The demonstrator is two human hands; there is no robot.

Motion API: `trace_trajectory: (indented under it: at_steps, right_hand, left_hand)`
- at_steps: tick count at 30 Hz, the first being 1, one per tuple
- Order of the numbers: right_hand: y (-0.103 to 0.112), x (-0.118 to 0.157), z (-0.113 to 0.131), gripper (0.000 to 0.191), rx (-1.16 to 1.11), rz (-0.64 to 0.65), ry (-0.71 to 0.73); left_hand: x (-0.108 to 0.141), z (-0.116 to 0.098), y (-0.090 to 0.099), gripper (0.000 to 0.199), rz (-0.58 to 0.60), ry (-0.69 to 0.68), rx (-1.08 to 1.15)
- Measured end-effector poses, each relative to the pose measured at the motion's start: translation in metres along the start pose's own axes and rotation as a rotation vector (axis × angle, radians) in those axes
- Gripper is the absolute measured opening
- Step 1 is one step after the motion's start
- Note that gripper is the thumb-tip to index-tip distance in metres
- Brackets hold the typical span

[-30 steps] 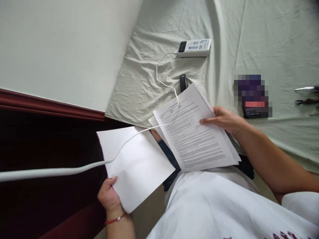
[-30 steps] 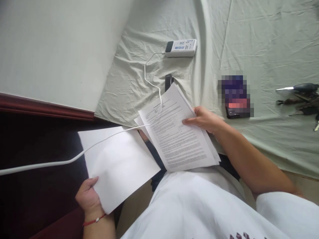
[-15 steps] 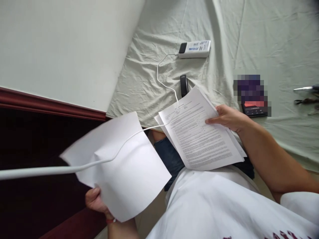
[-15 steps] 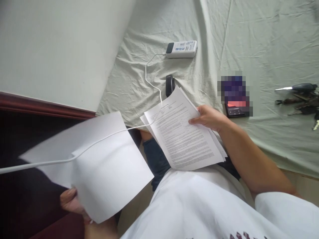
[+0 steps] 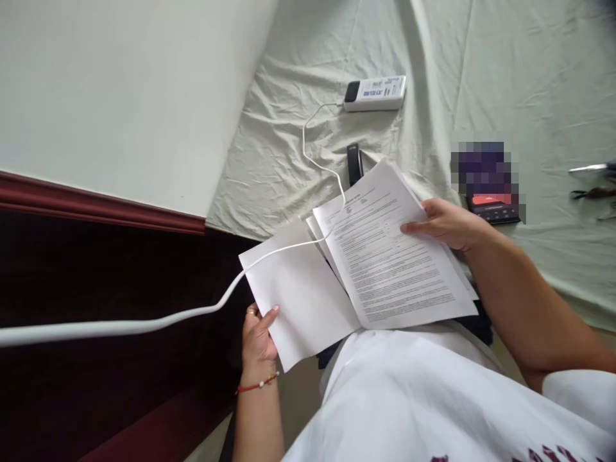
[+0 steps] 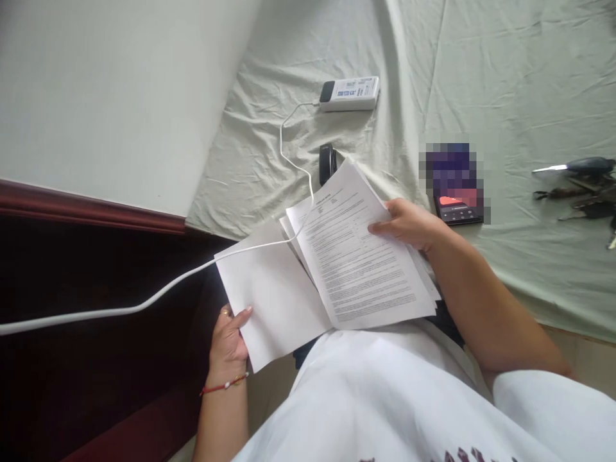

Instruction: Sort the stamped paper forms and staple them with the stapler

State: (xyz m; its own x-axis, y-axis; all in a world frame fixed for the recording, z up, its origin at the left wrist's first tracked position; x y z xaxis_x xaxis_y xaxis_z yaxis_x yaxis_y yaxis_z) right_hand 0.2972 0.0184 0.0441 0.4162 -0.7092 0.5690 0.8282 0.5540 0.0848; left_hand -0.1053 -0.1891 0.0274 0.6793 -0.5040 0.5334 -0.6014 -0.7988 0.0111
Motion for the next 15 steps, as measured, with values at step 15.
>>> trace_trajectory:
  at_steps: [15]
  right_hand:
    - [-0.001,0.008,0.013,0.024,-0.256,-0.021,-0.062]
  left_hand:
    - [0.041,-0.010,-0.061,0.063,0.198,0.092,-0.006]
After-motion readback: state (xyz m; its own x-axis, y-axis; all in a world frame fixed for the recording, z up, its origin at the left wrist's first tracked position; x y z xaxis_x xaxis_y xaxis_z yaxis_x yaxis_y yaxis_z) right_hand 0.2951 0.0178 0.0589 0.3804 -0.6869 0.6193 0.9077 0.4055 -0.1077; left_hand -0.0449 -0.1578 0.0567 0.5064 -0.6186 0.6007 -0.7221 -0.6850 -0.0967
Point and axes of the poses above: each hand's wrist, its own x-axis away from the middle knuckle, its own y-axis out of the back of the hand, z = x × y, the point moved 1 cm from there along -x, towards the middle knuckle, and after that the axes turned 10 degrees about x, right-handed, at the moved point
